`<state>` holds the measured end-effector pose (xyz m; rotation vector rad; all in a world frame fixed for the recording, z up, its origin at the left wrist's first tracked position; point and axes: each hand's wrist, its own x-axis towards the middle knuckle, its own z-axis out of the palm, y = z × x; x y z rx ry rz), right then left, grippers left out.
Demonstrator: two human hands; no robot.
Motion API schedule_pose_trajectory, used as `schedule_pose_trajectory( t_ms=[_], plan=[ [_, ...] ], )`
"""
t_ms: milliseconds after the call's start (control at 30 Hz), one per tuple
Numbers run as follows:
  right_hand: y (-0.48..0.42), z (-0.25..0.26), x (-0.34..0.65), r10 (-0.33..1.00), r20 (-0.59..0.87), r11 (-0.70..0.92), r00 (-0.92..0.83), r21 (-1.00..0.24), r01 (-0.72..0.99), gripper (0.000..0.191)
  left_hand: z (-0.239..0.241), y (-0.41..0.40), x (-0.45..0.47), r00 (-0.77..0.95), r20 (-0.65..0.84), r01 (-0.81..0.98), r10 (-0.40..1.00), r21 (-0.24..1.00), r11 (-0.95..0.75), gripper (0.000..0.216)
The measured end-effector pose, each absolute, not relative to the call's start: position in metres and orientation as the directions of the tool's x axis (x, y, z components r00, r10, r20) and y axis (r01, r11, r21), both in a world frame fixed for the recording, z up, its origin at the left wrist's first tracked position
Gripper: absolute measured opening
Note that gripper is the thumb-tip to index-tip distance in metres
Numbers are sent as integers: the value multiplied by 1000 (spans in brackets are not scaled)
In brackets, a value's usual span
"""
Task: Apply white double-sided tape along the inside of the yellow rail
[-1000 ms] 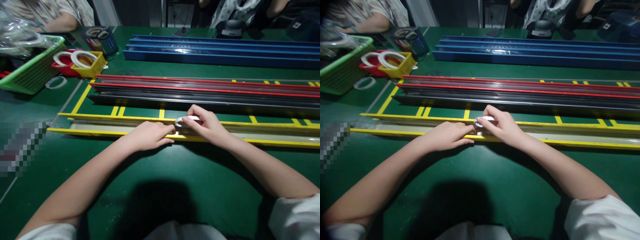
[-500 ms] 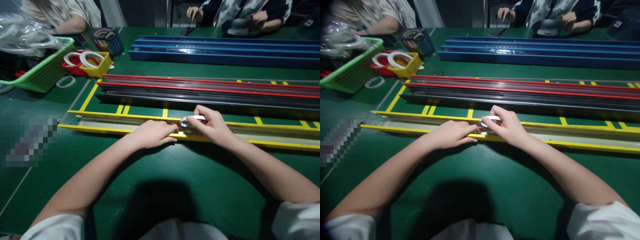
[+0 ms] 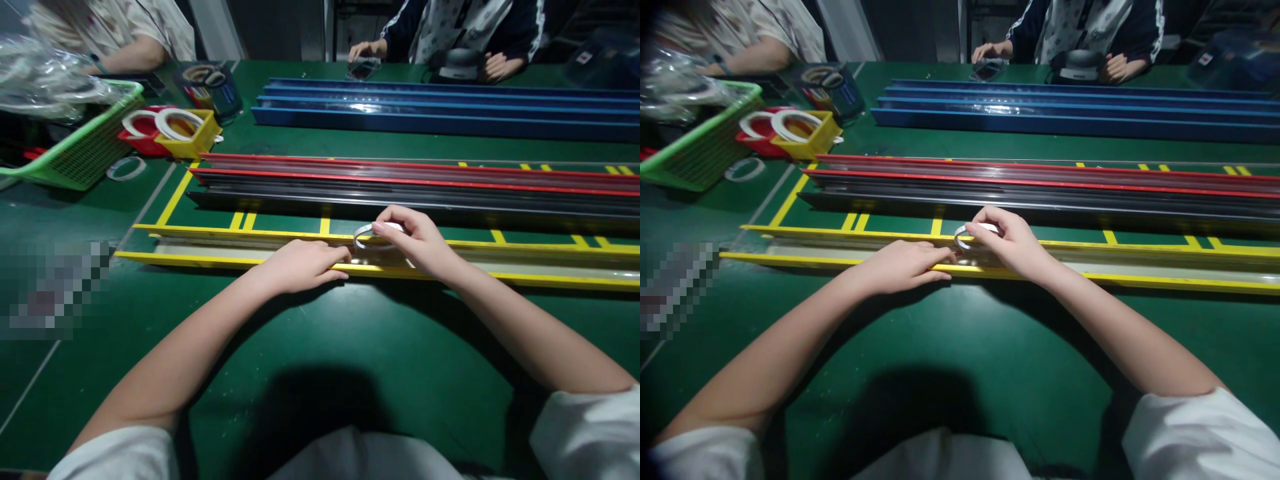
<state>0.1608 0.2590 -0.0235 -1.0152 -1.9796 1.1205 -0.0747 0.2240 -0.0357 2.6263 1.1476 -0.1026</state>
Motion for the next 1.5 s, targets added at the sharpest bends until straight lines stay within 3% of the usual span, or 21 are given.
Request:
schedule_pose_trajectory(
  t_ms=[200, 400, 800, 1200, 1500],
  plan=[
    [252, -16, 183, 871, 25, 222, -491, -911, 347, 31, -32, 223, -74, 674, -202, 736, 710, 253, -627, 44],
    [250, -32, 195, 936, 111, 212, -335, -936, 281, 25, -31, 223, -74, 671, -210, 738, 711, 285, -612, 43],
    [246, -34, 197, 950, 127, 215, -286, -929, 302, 26, -29, 223, -72, 653, -239, 753, 719, 303, -584, 41],
    [243, -33, 198, 936, 195, 298, -293, -883, 364, 25, -24, 230, -50, 671, -216, 734, 709, 64, -676, 35],
    [243, -34, 198, 941, 182, 288, -286, -876, 388, 27, -31, 229, -54, 702, -158, 712, 695, 175, -680, 34]
  ],
)
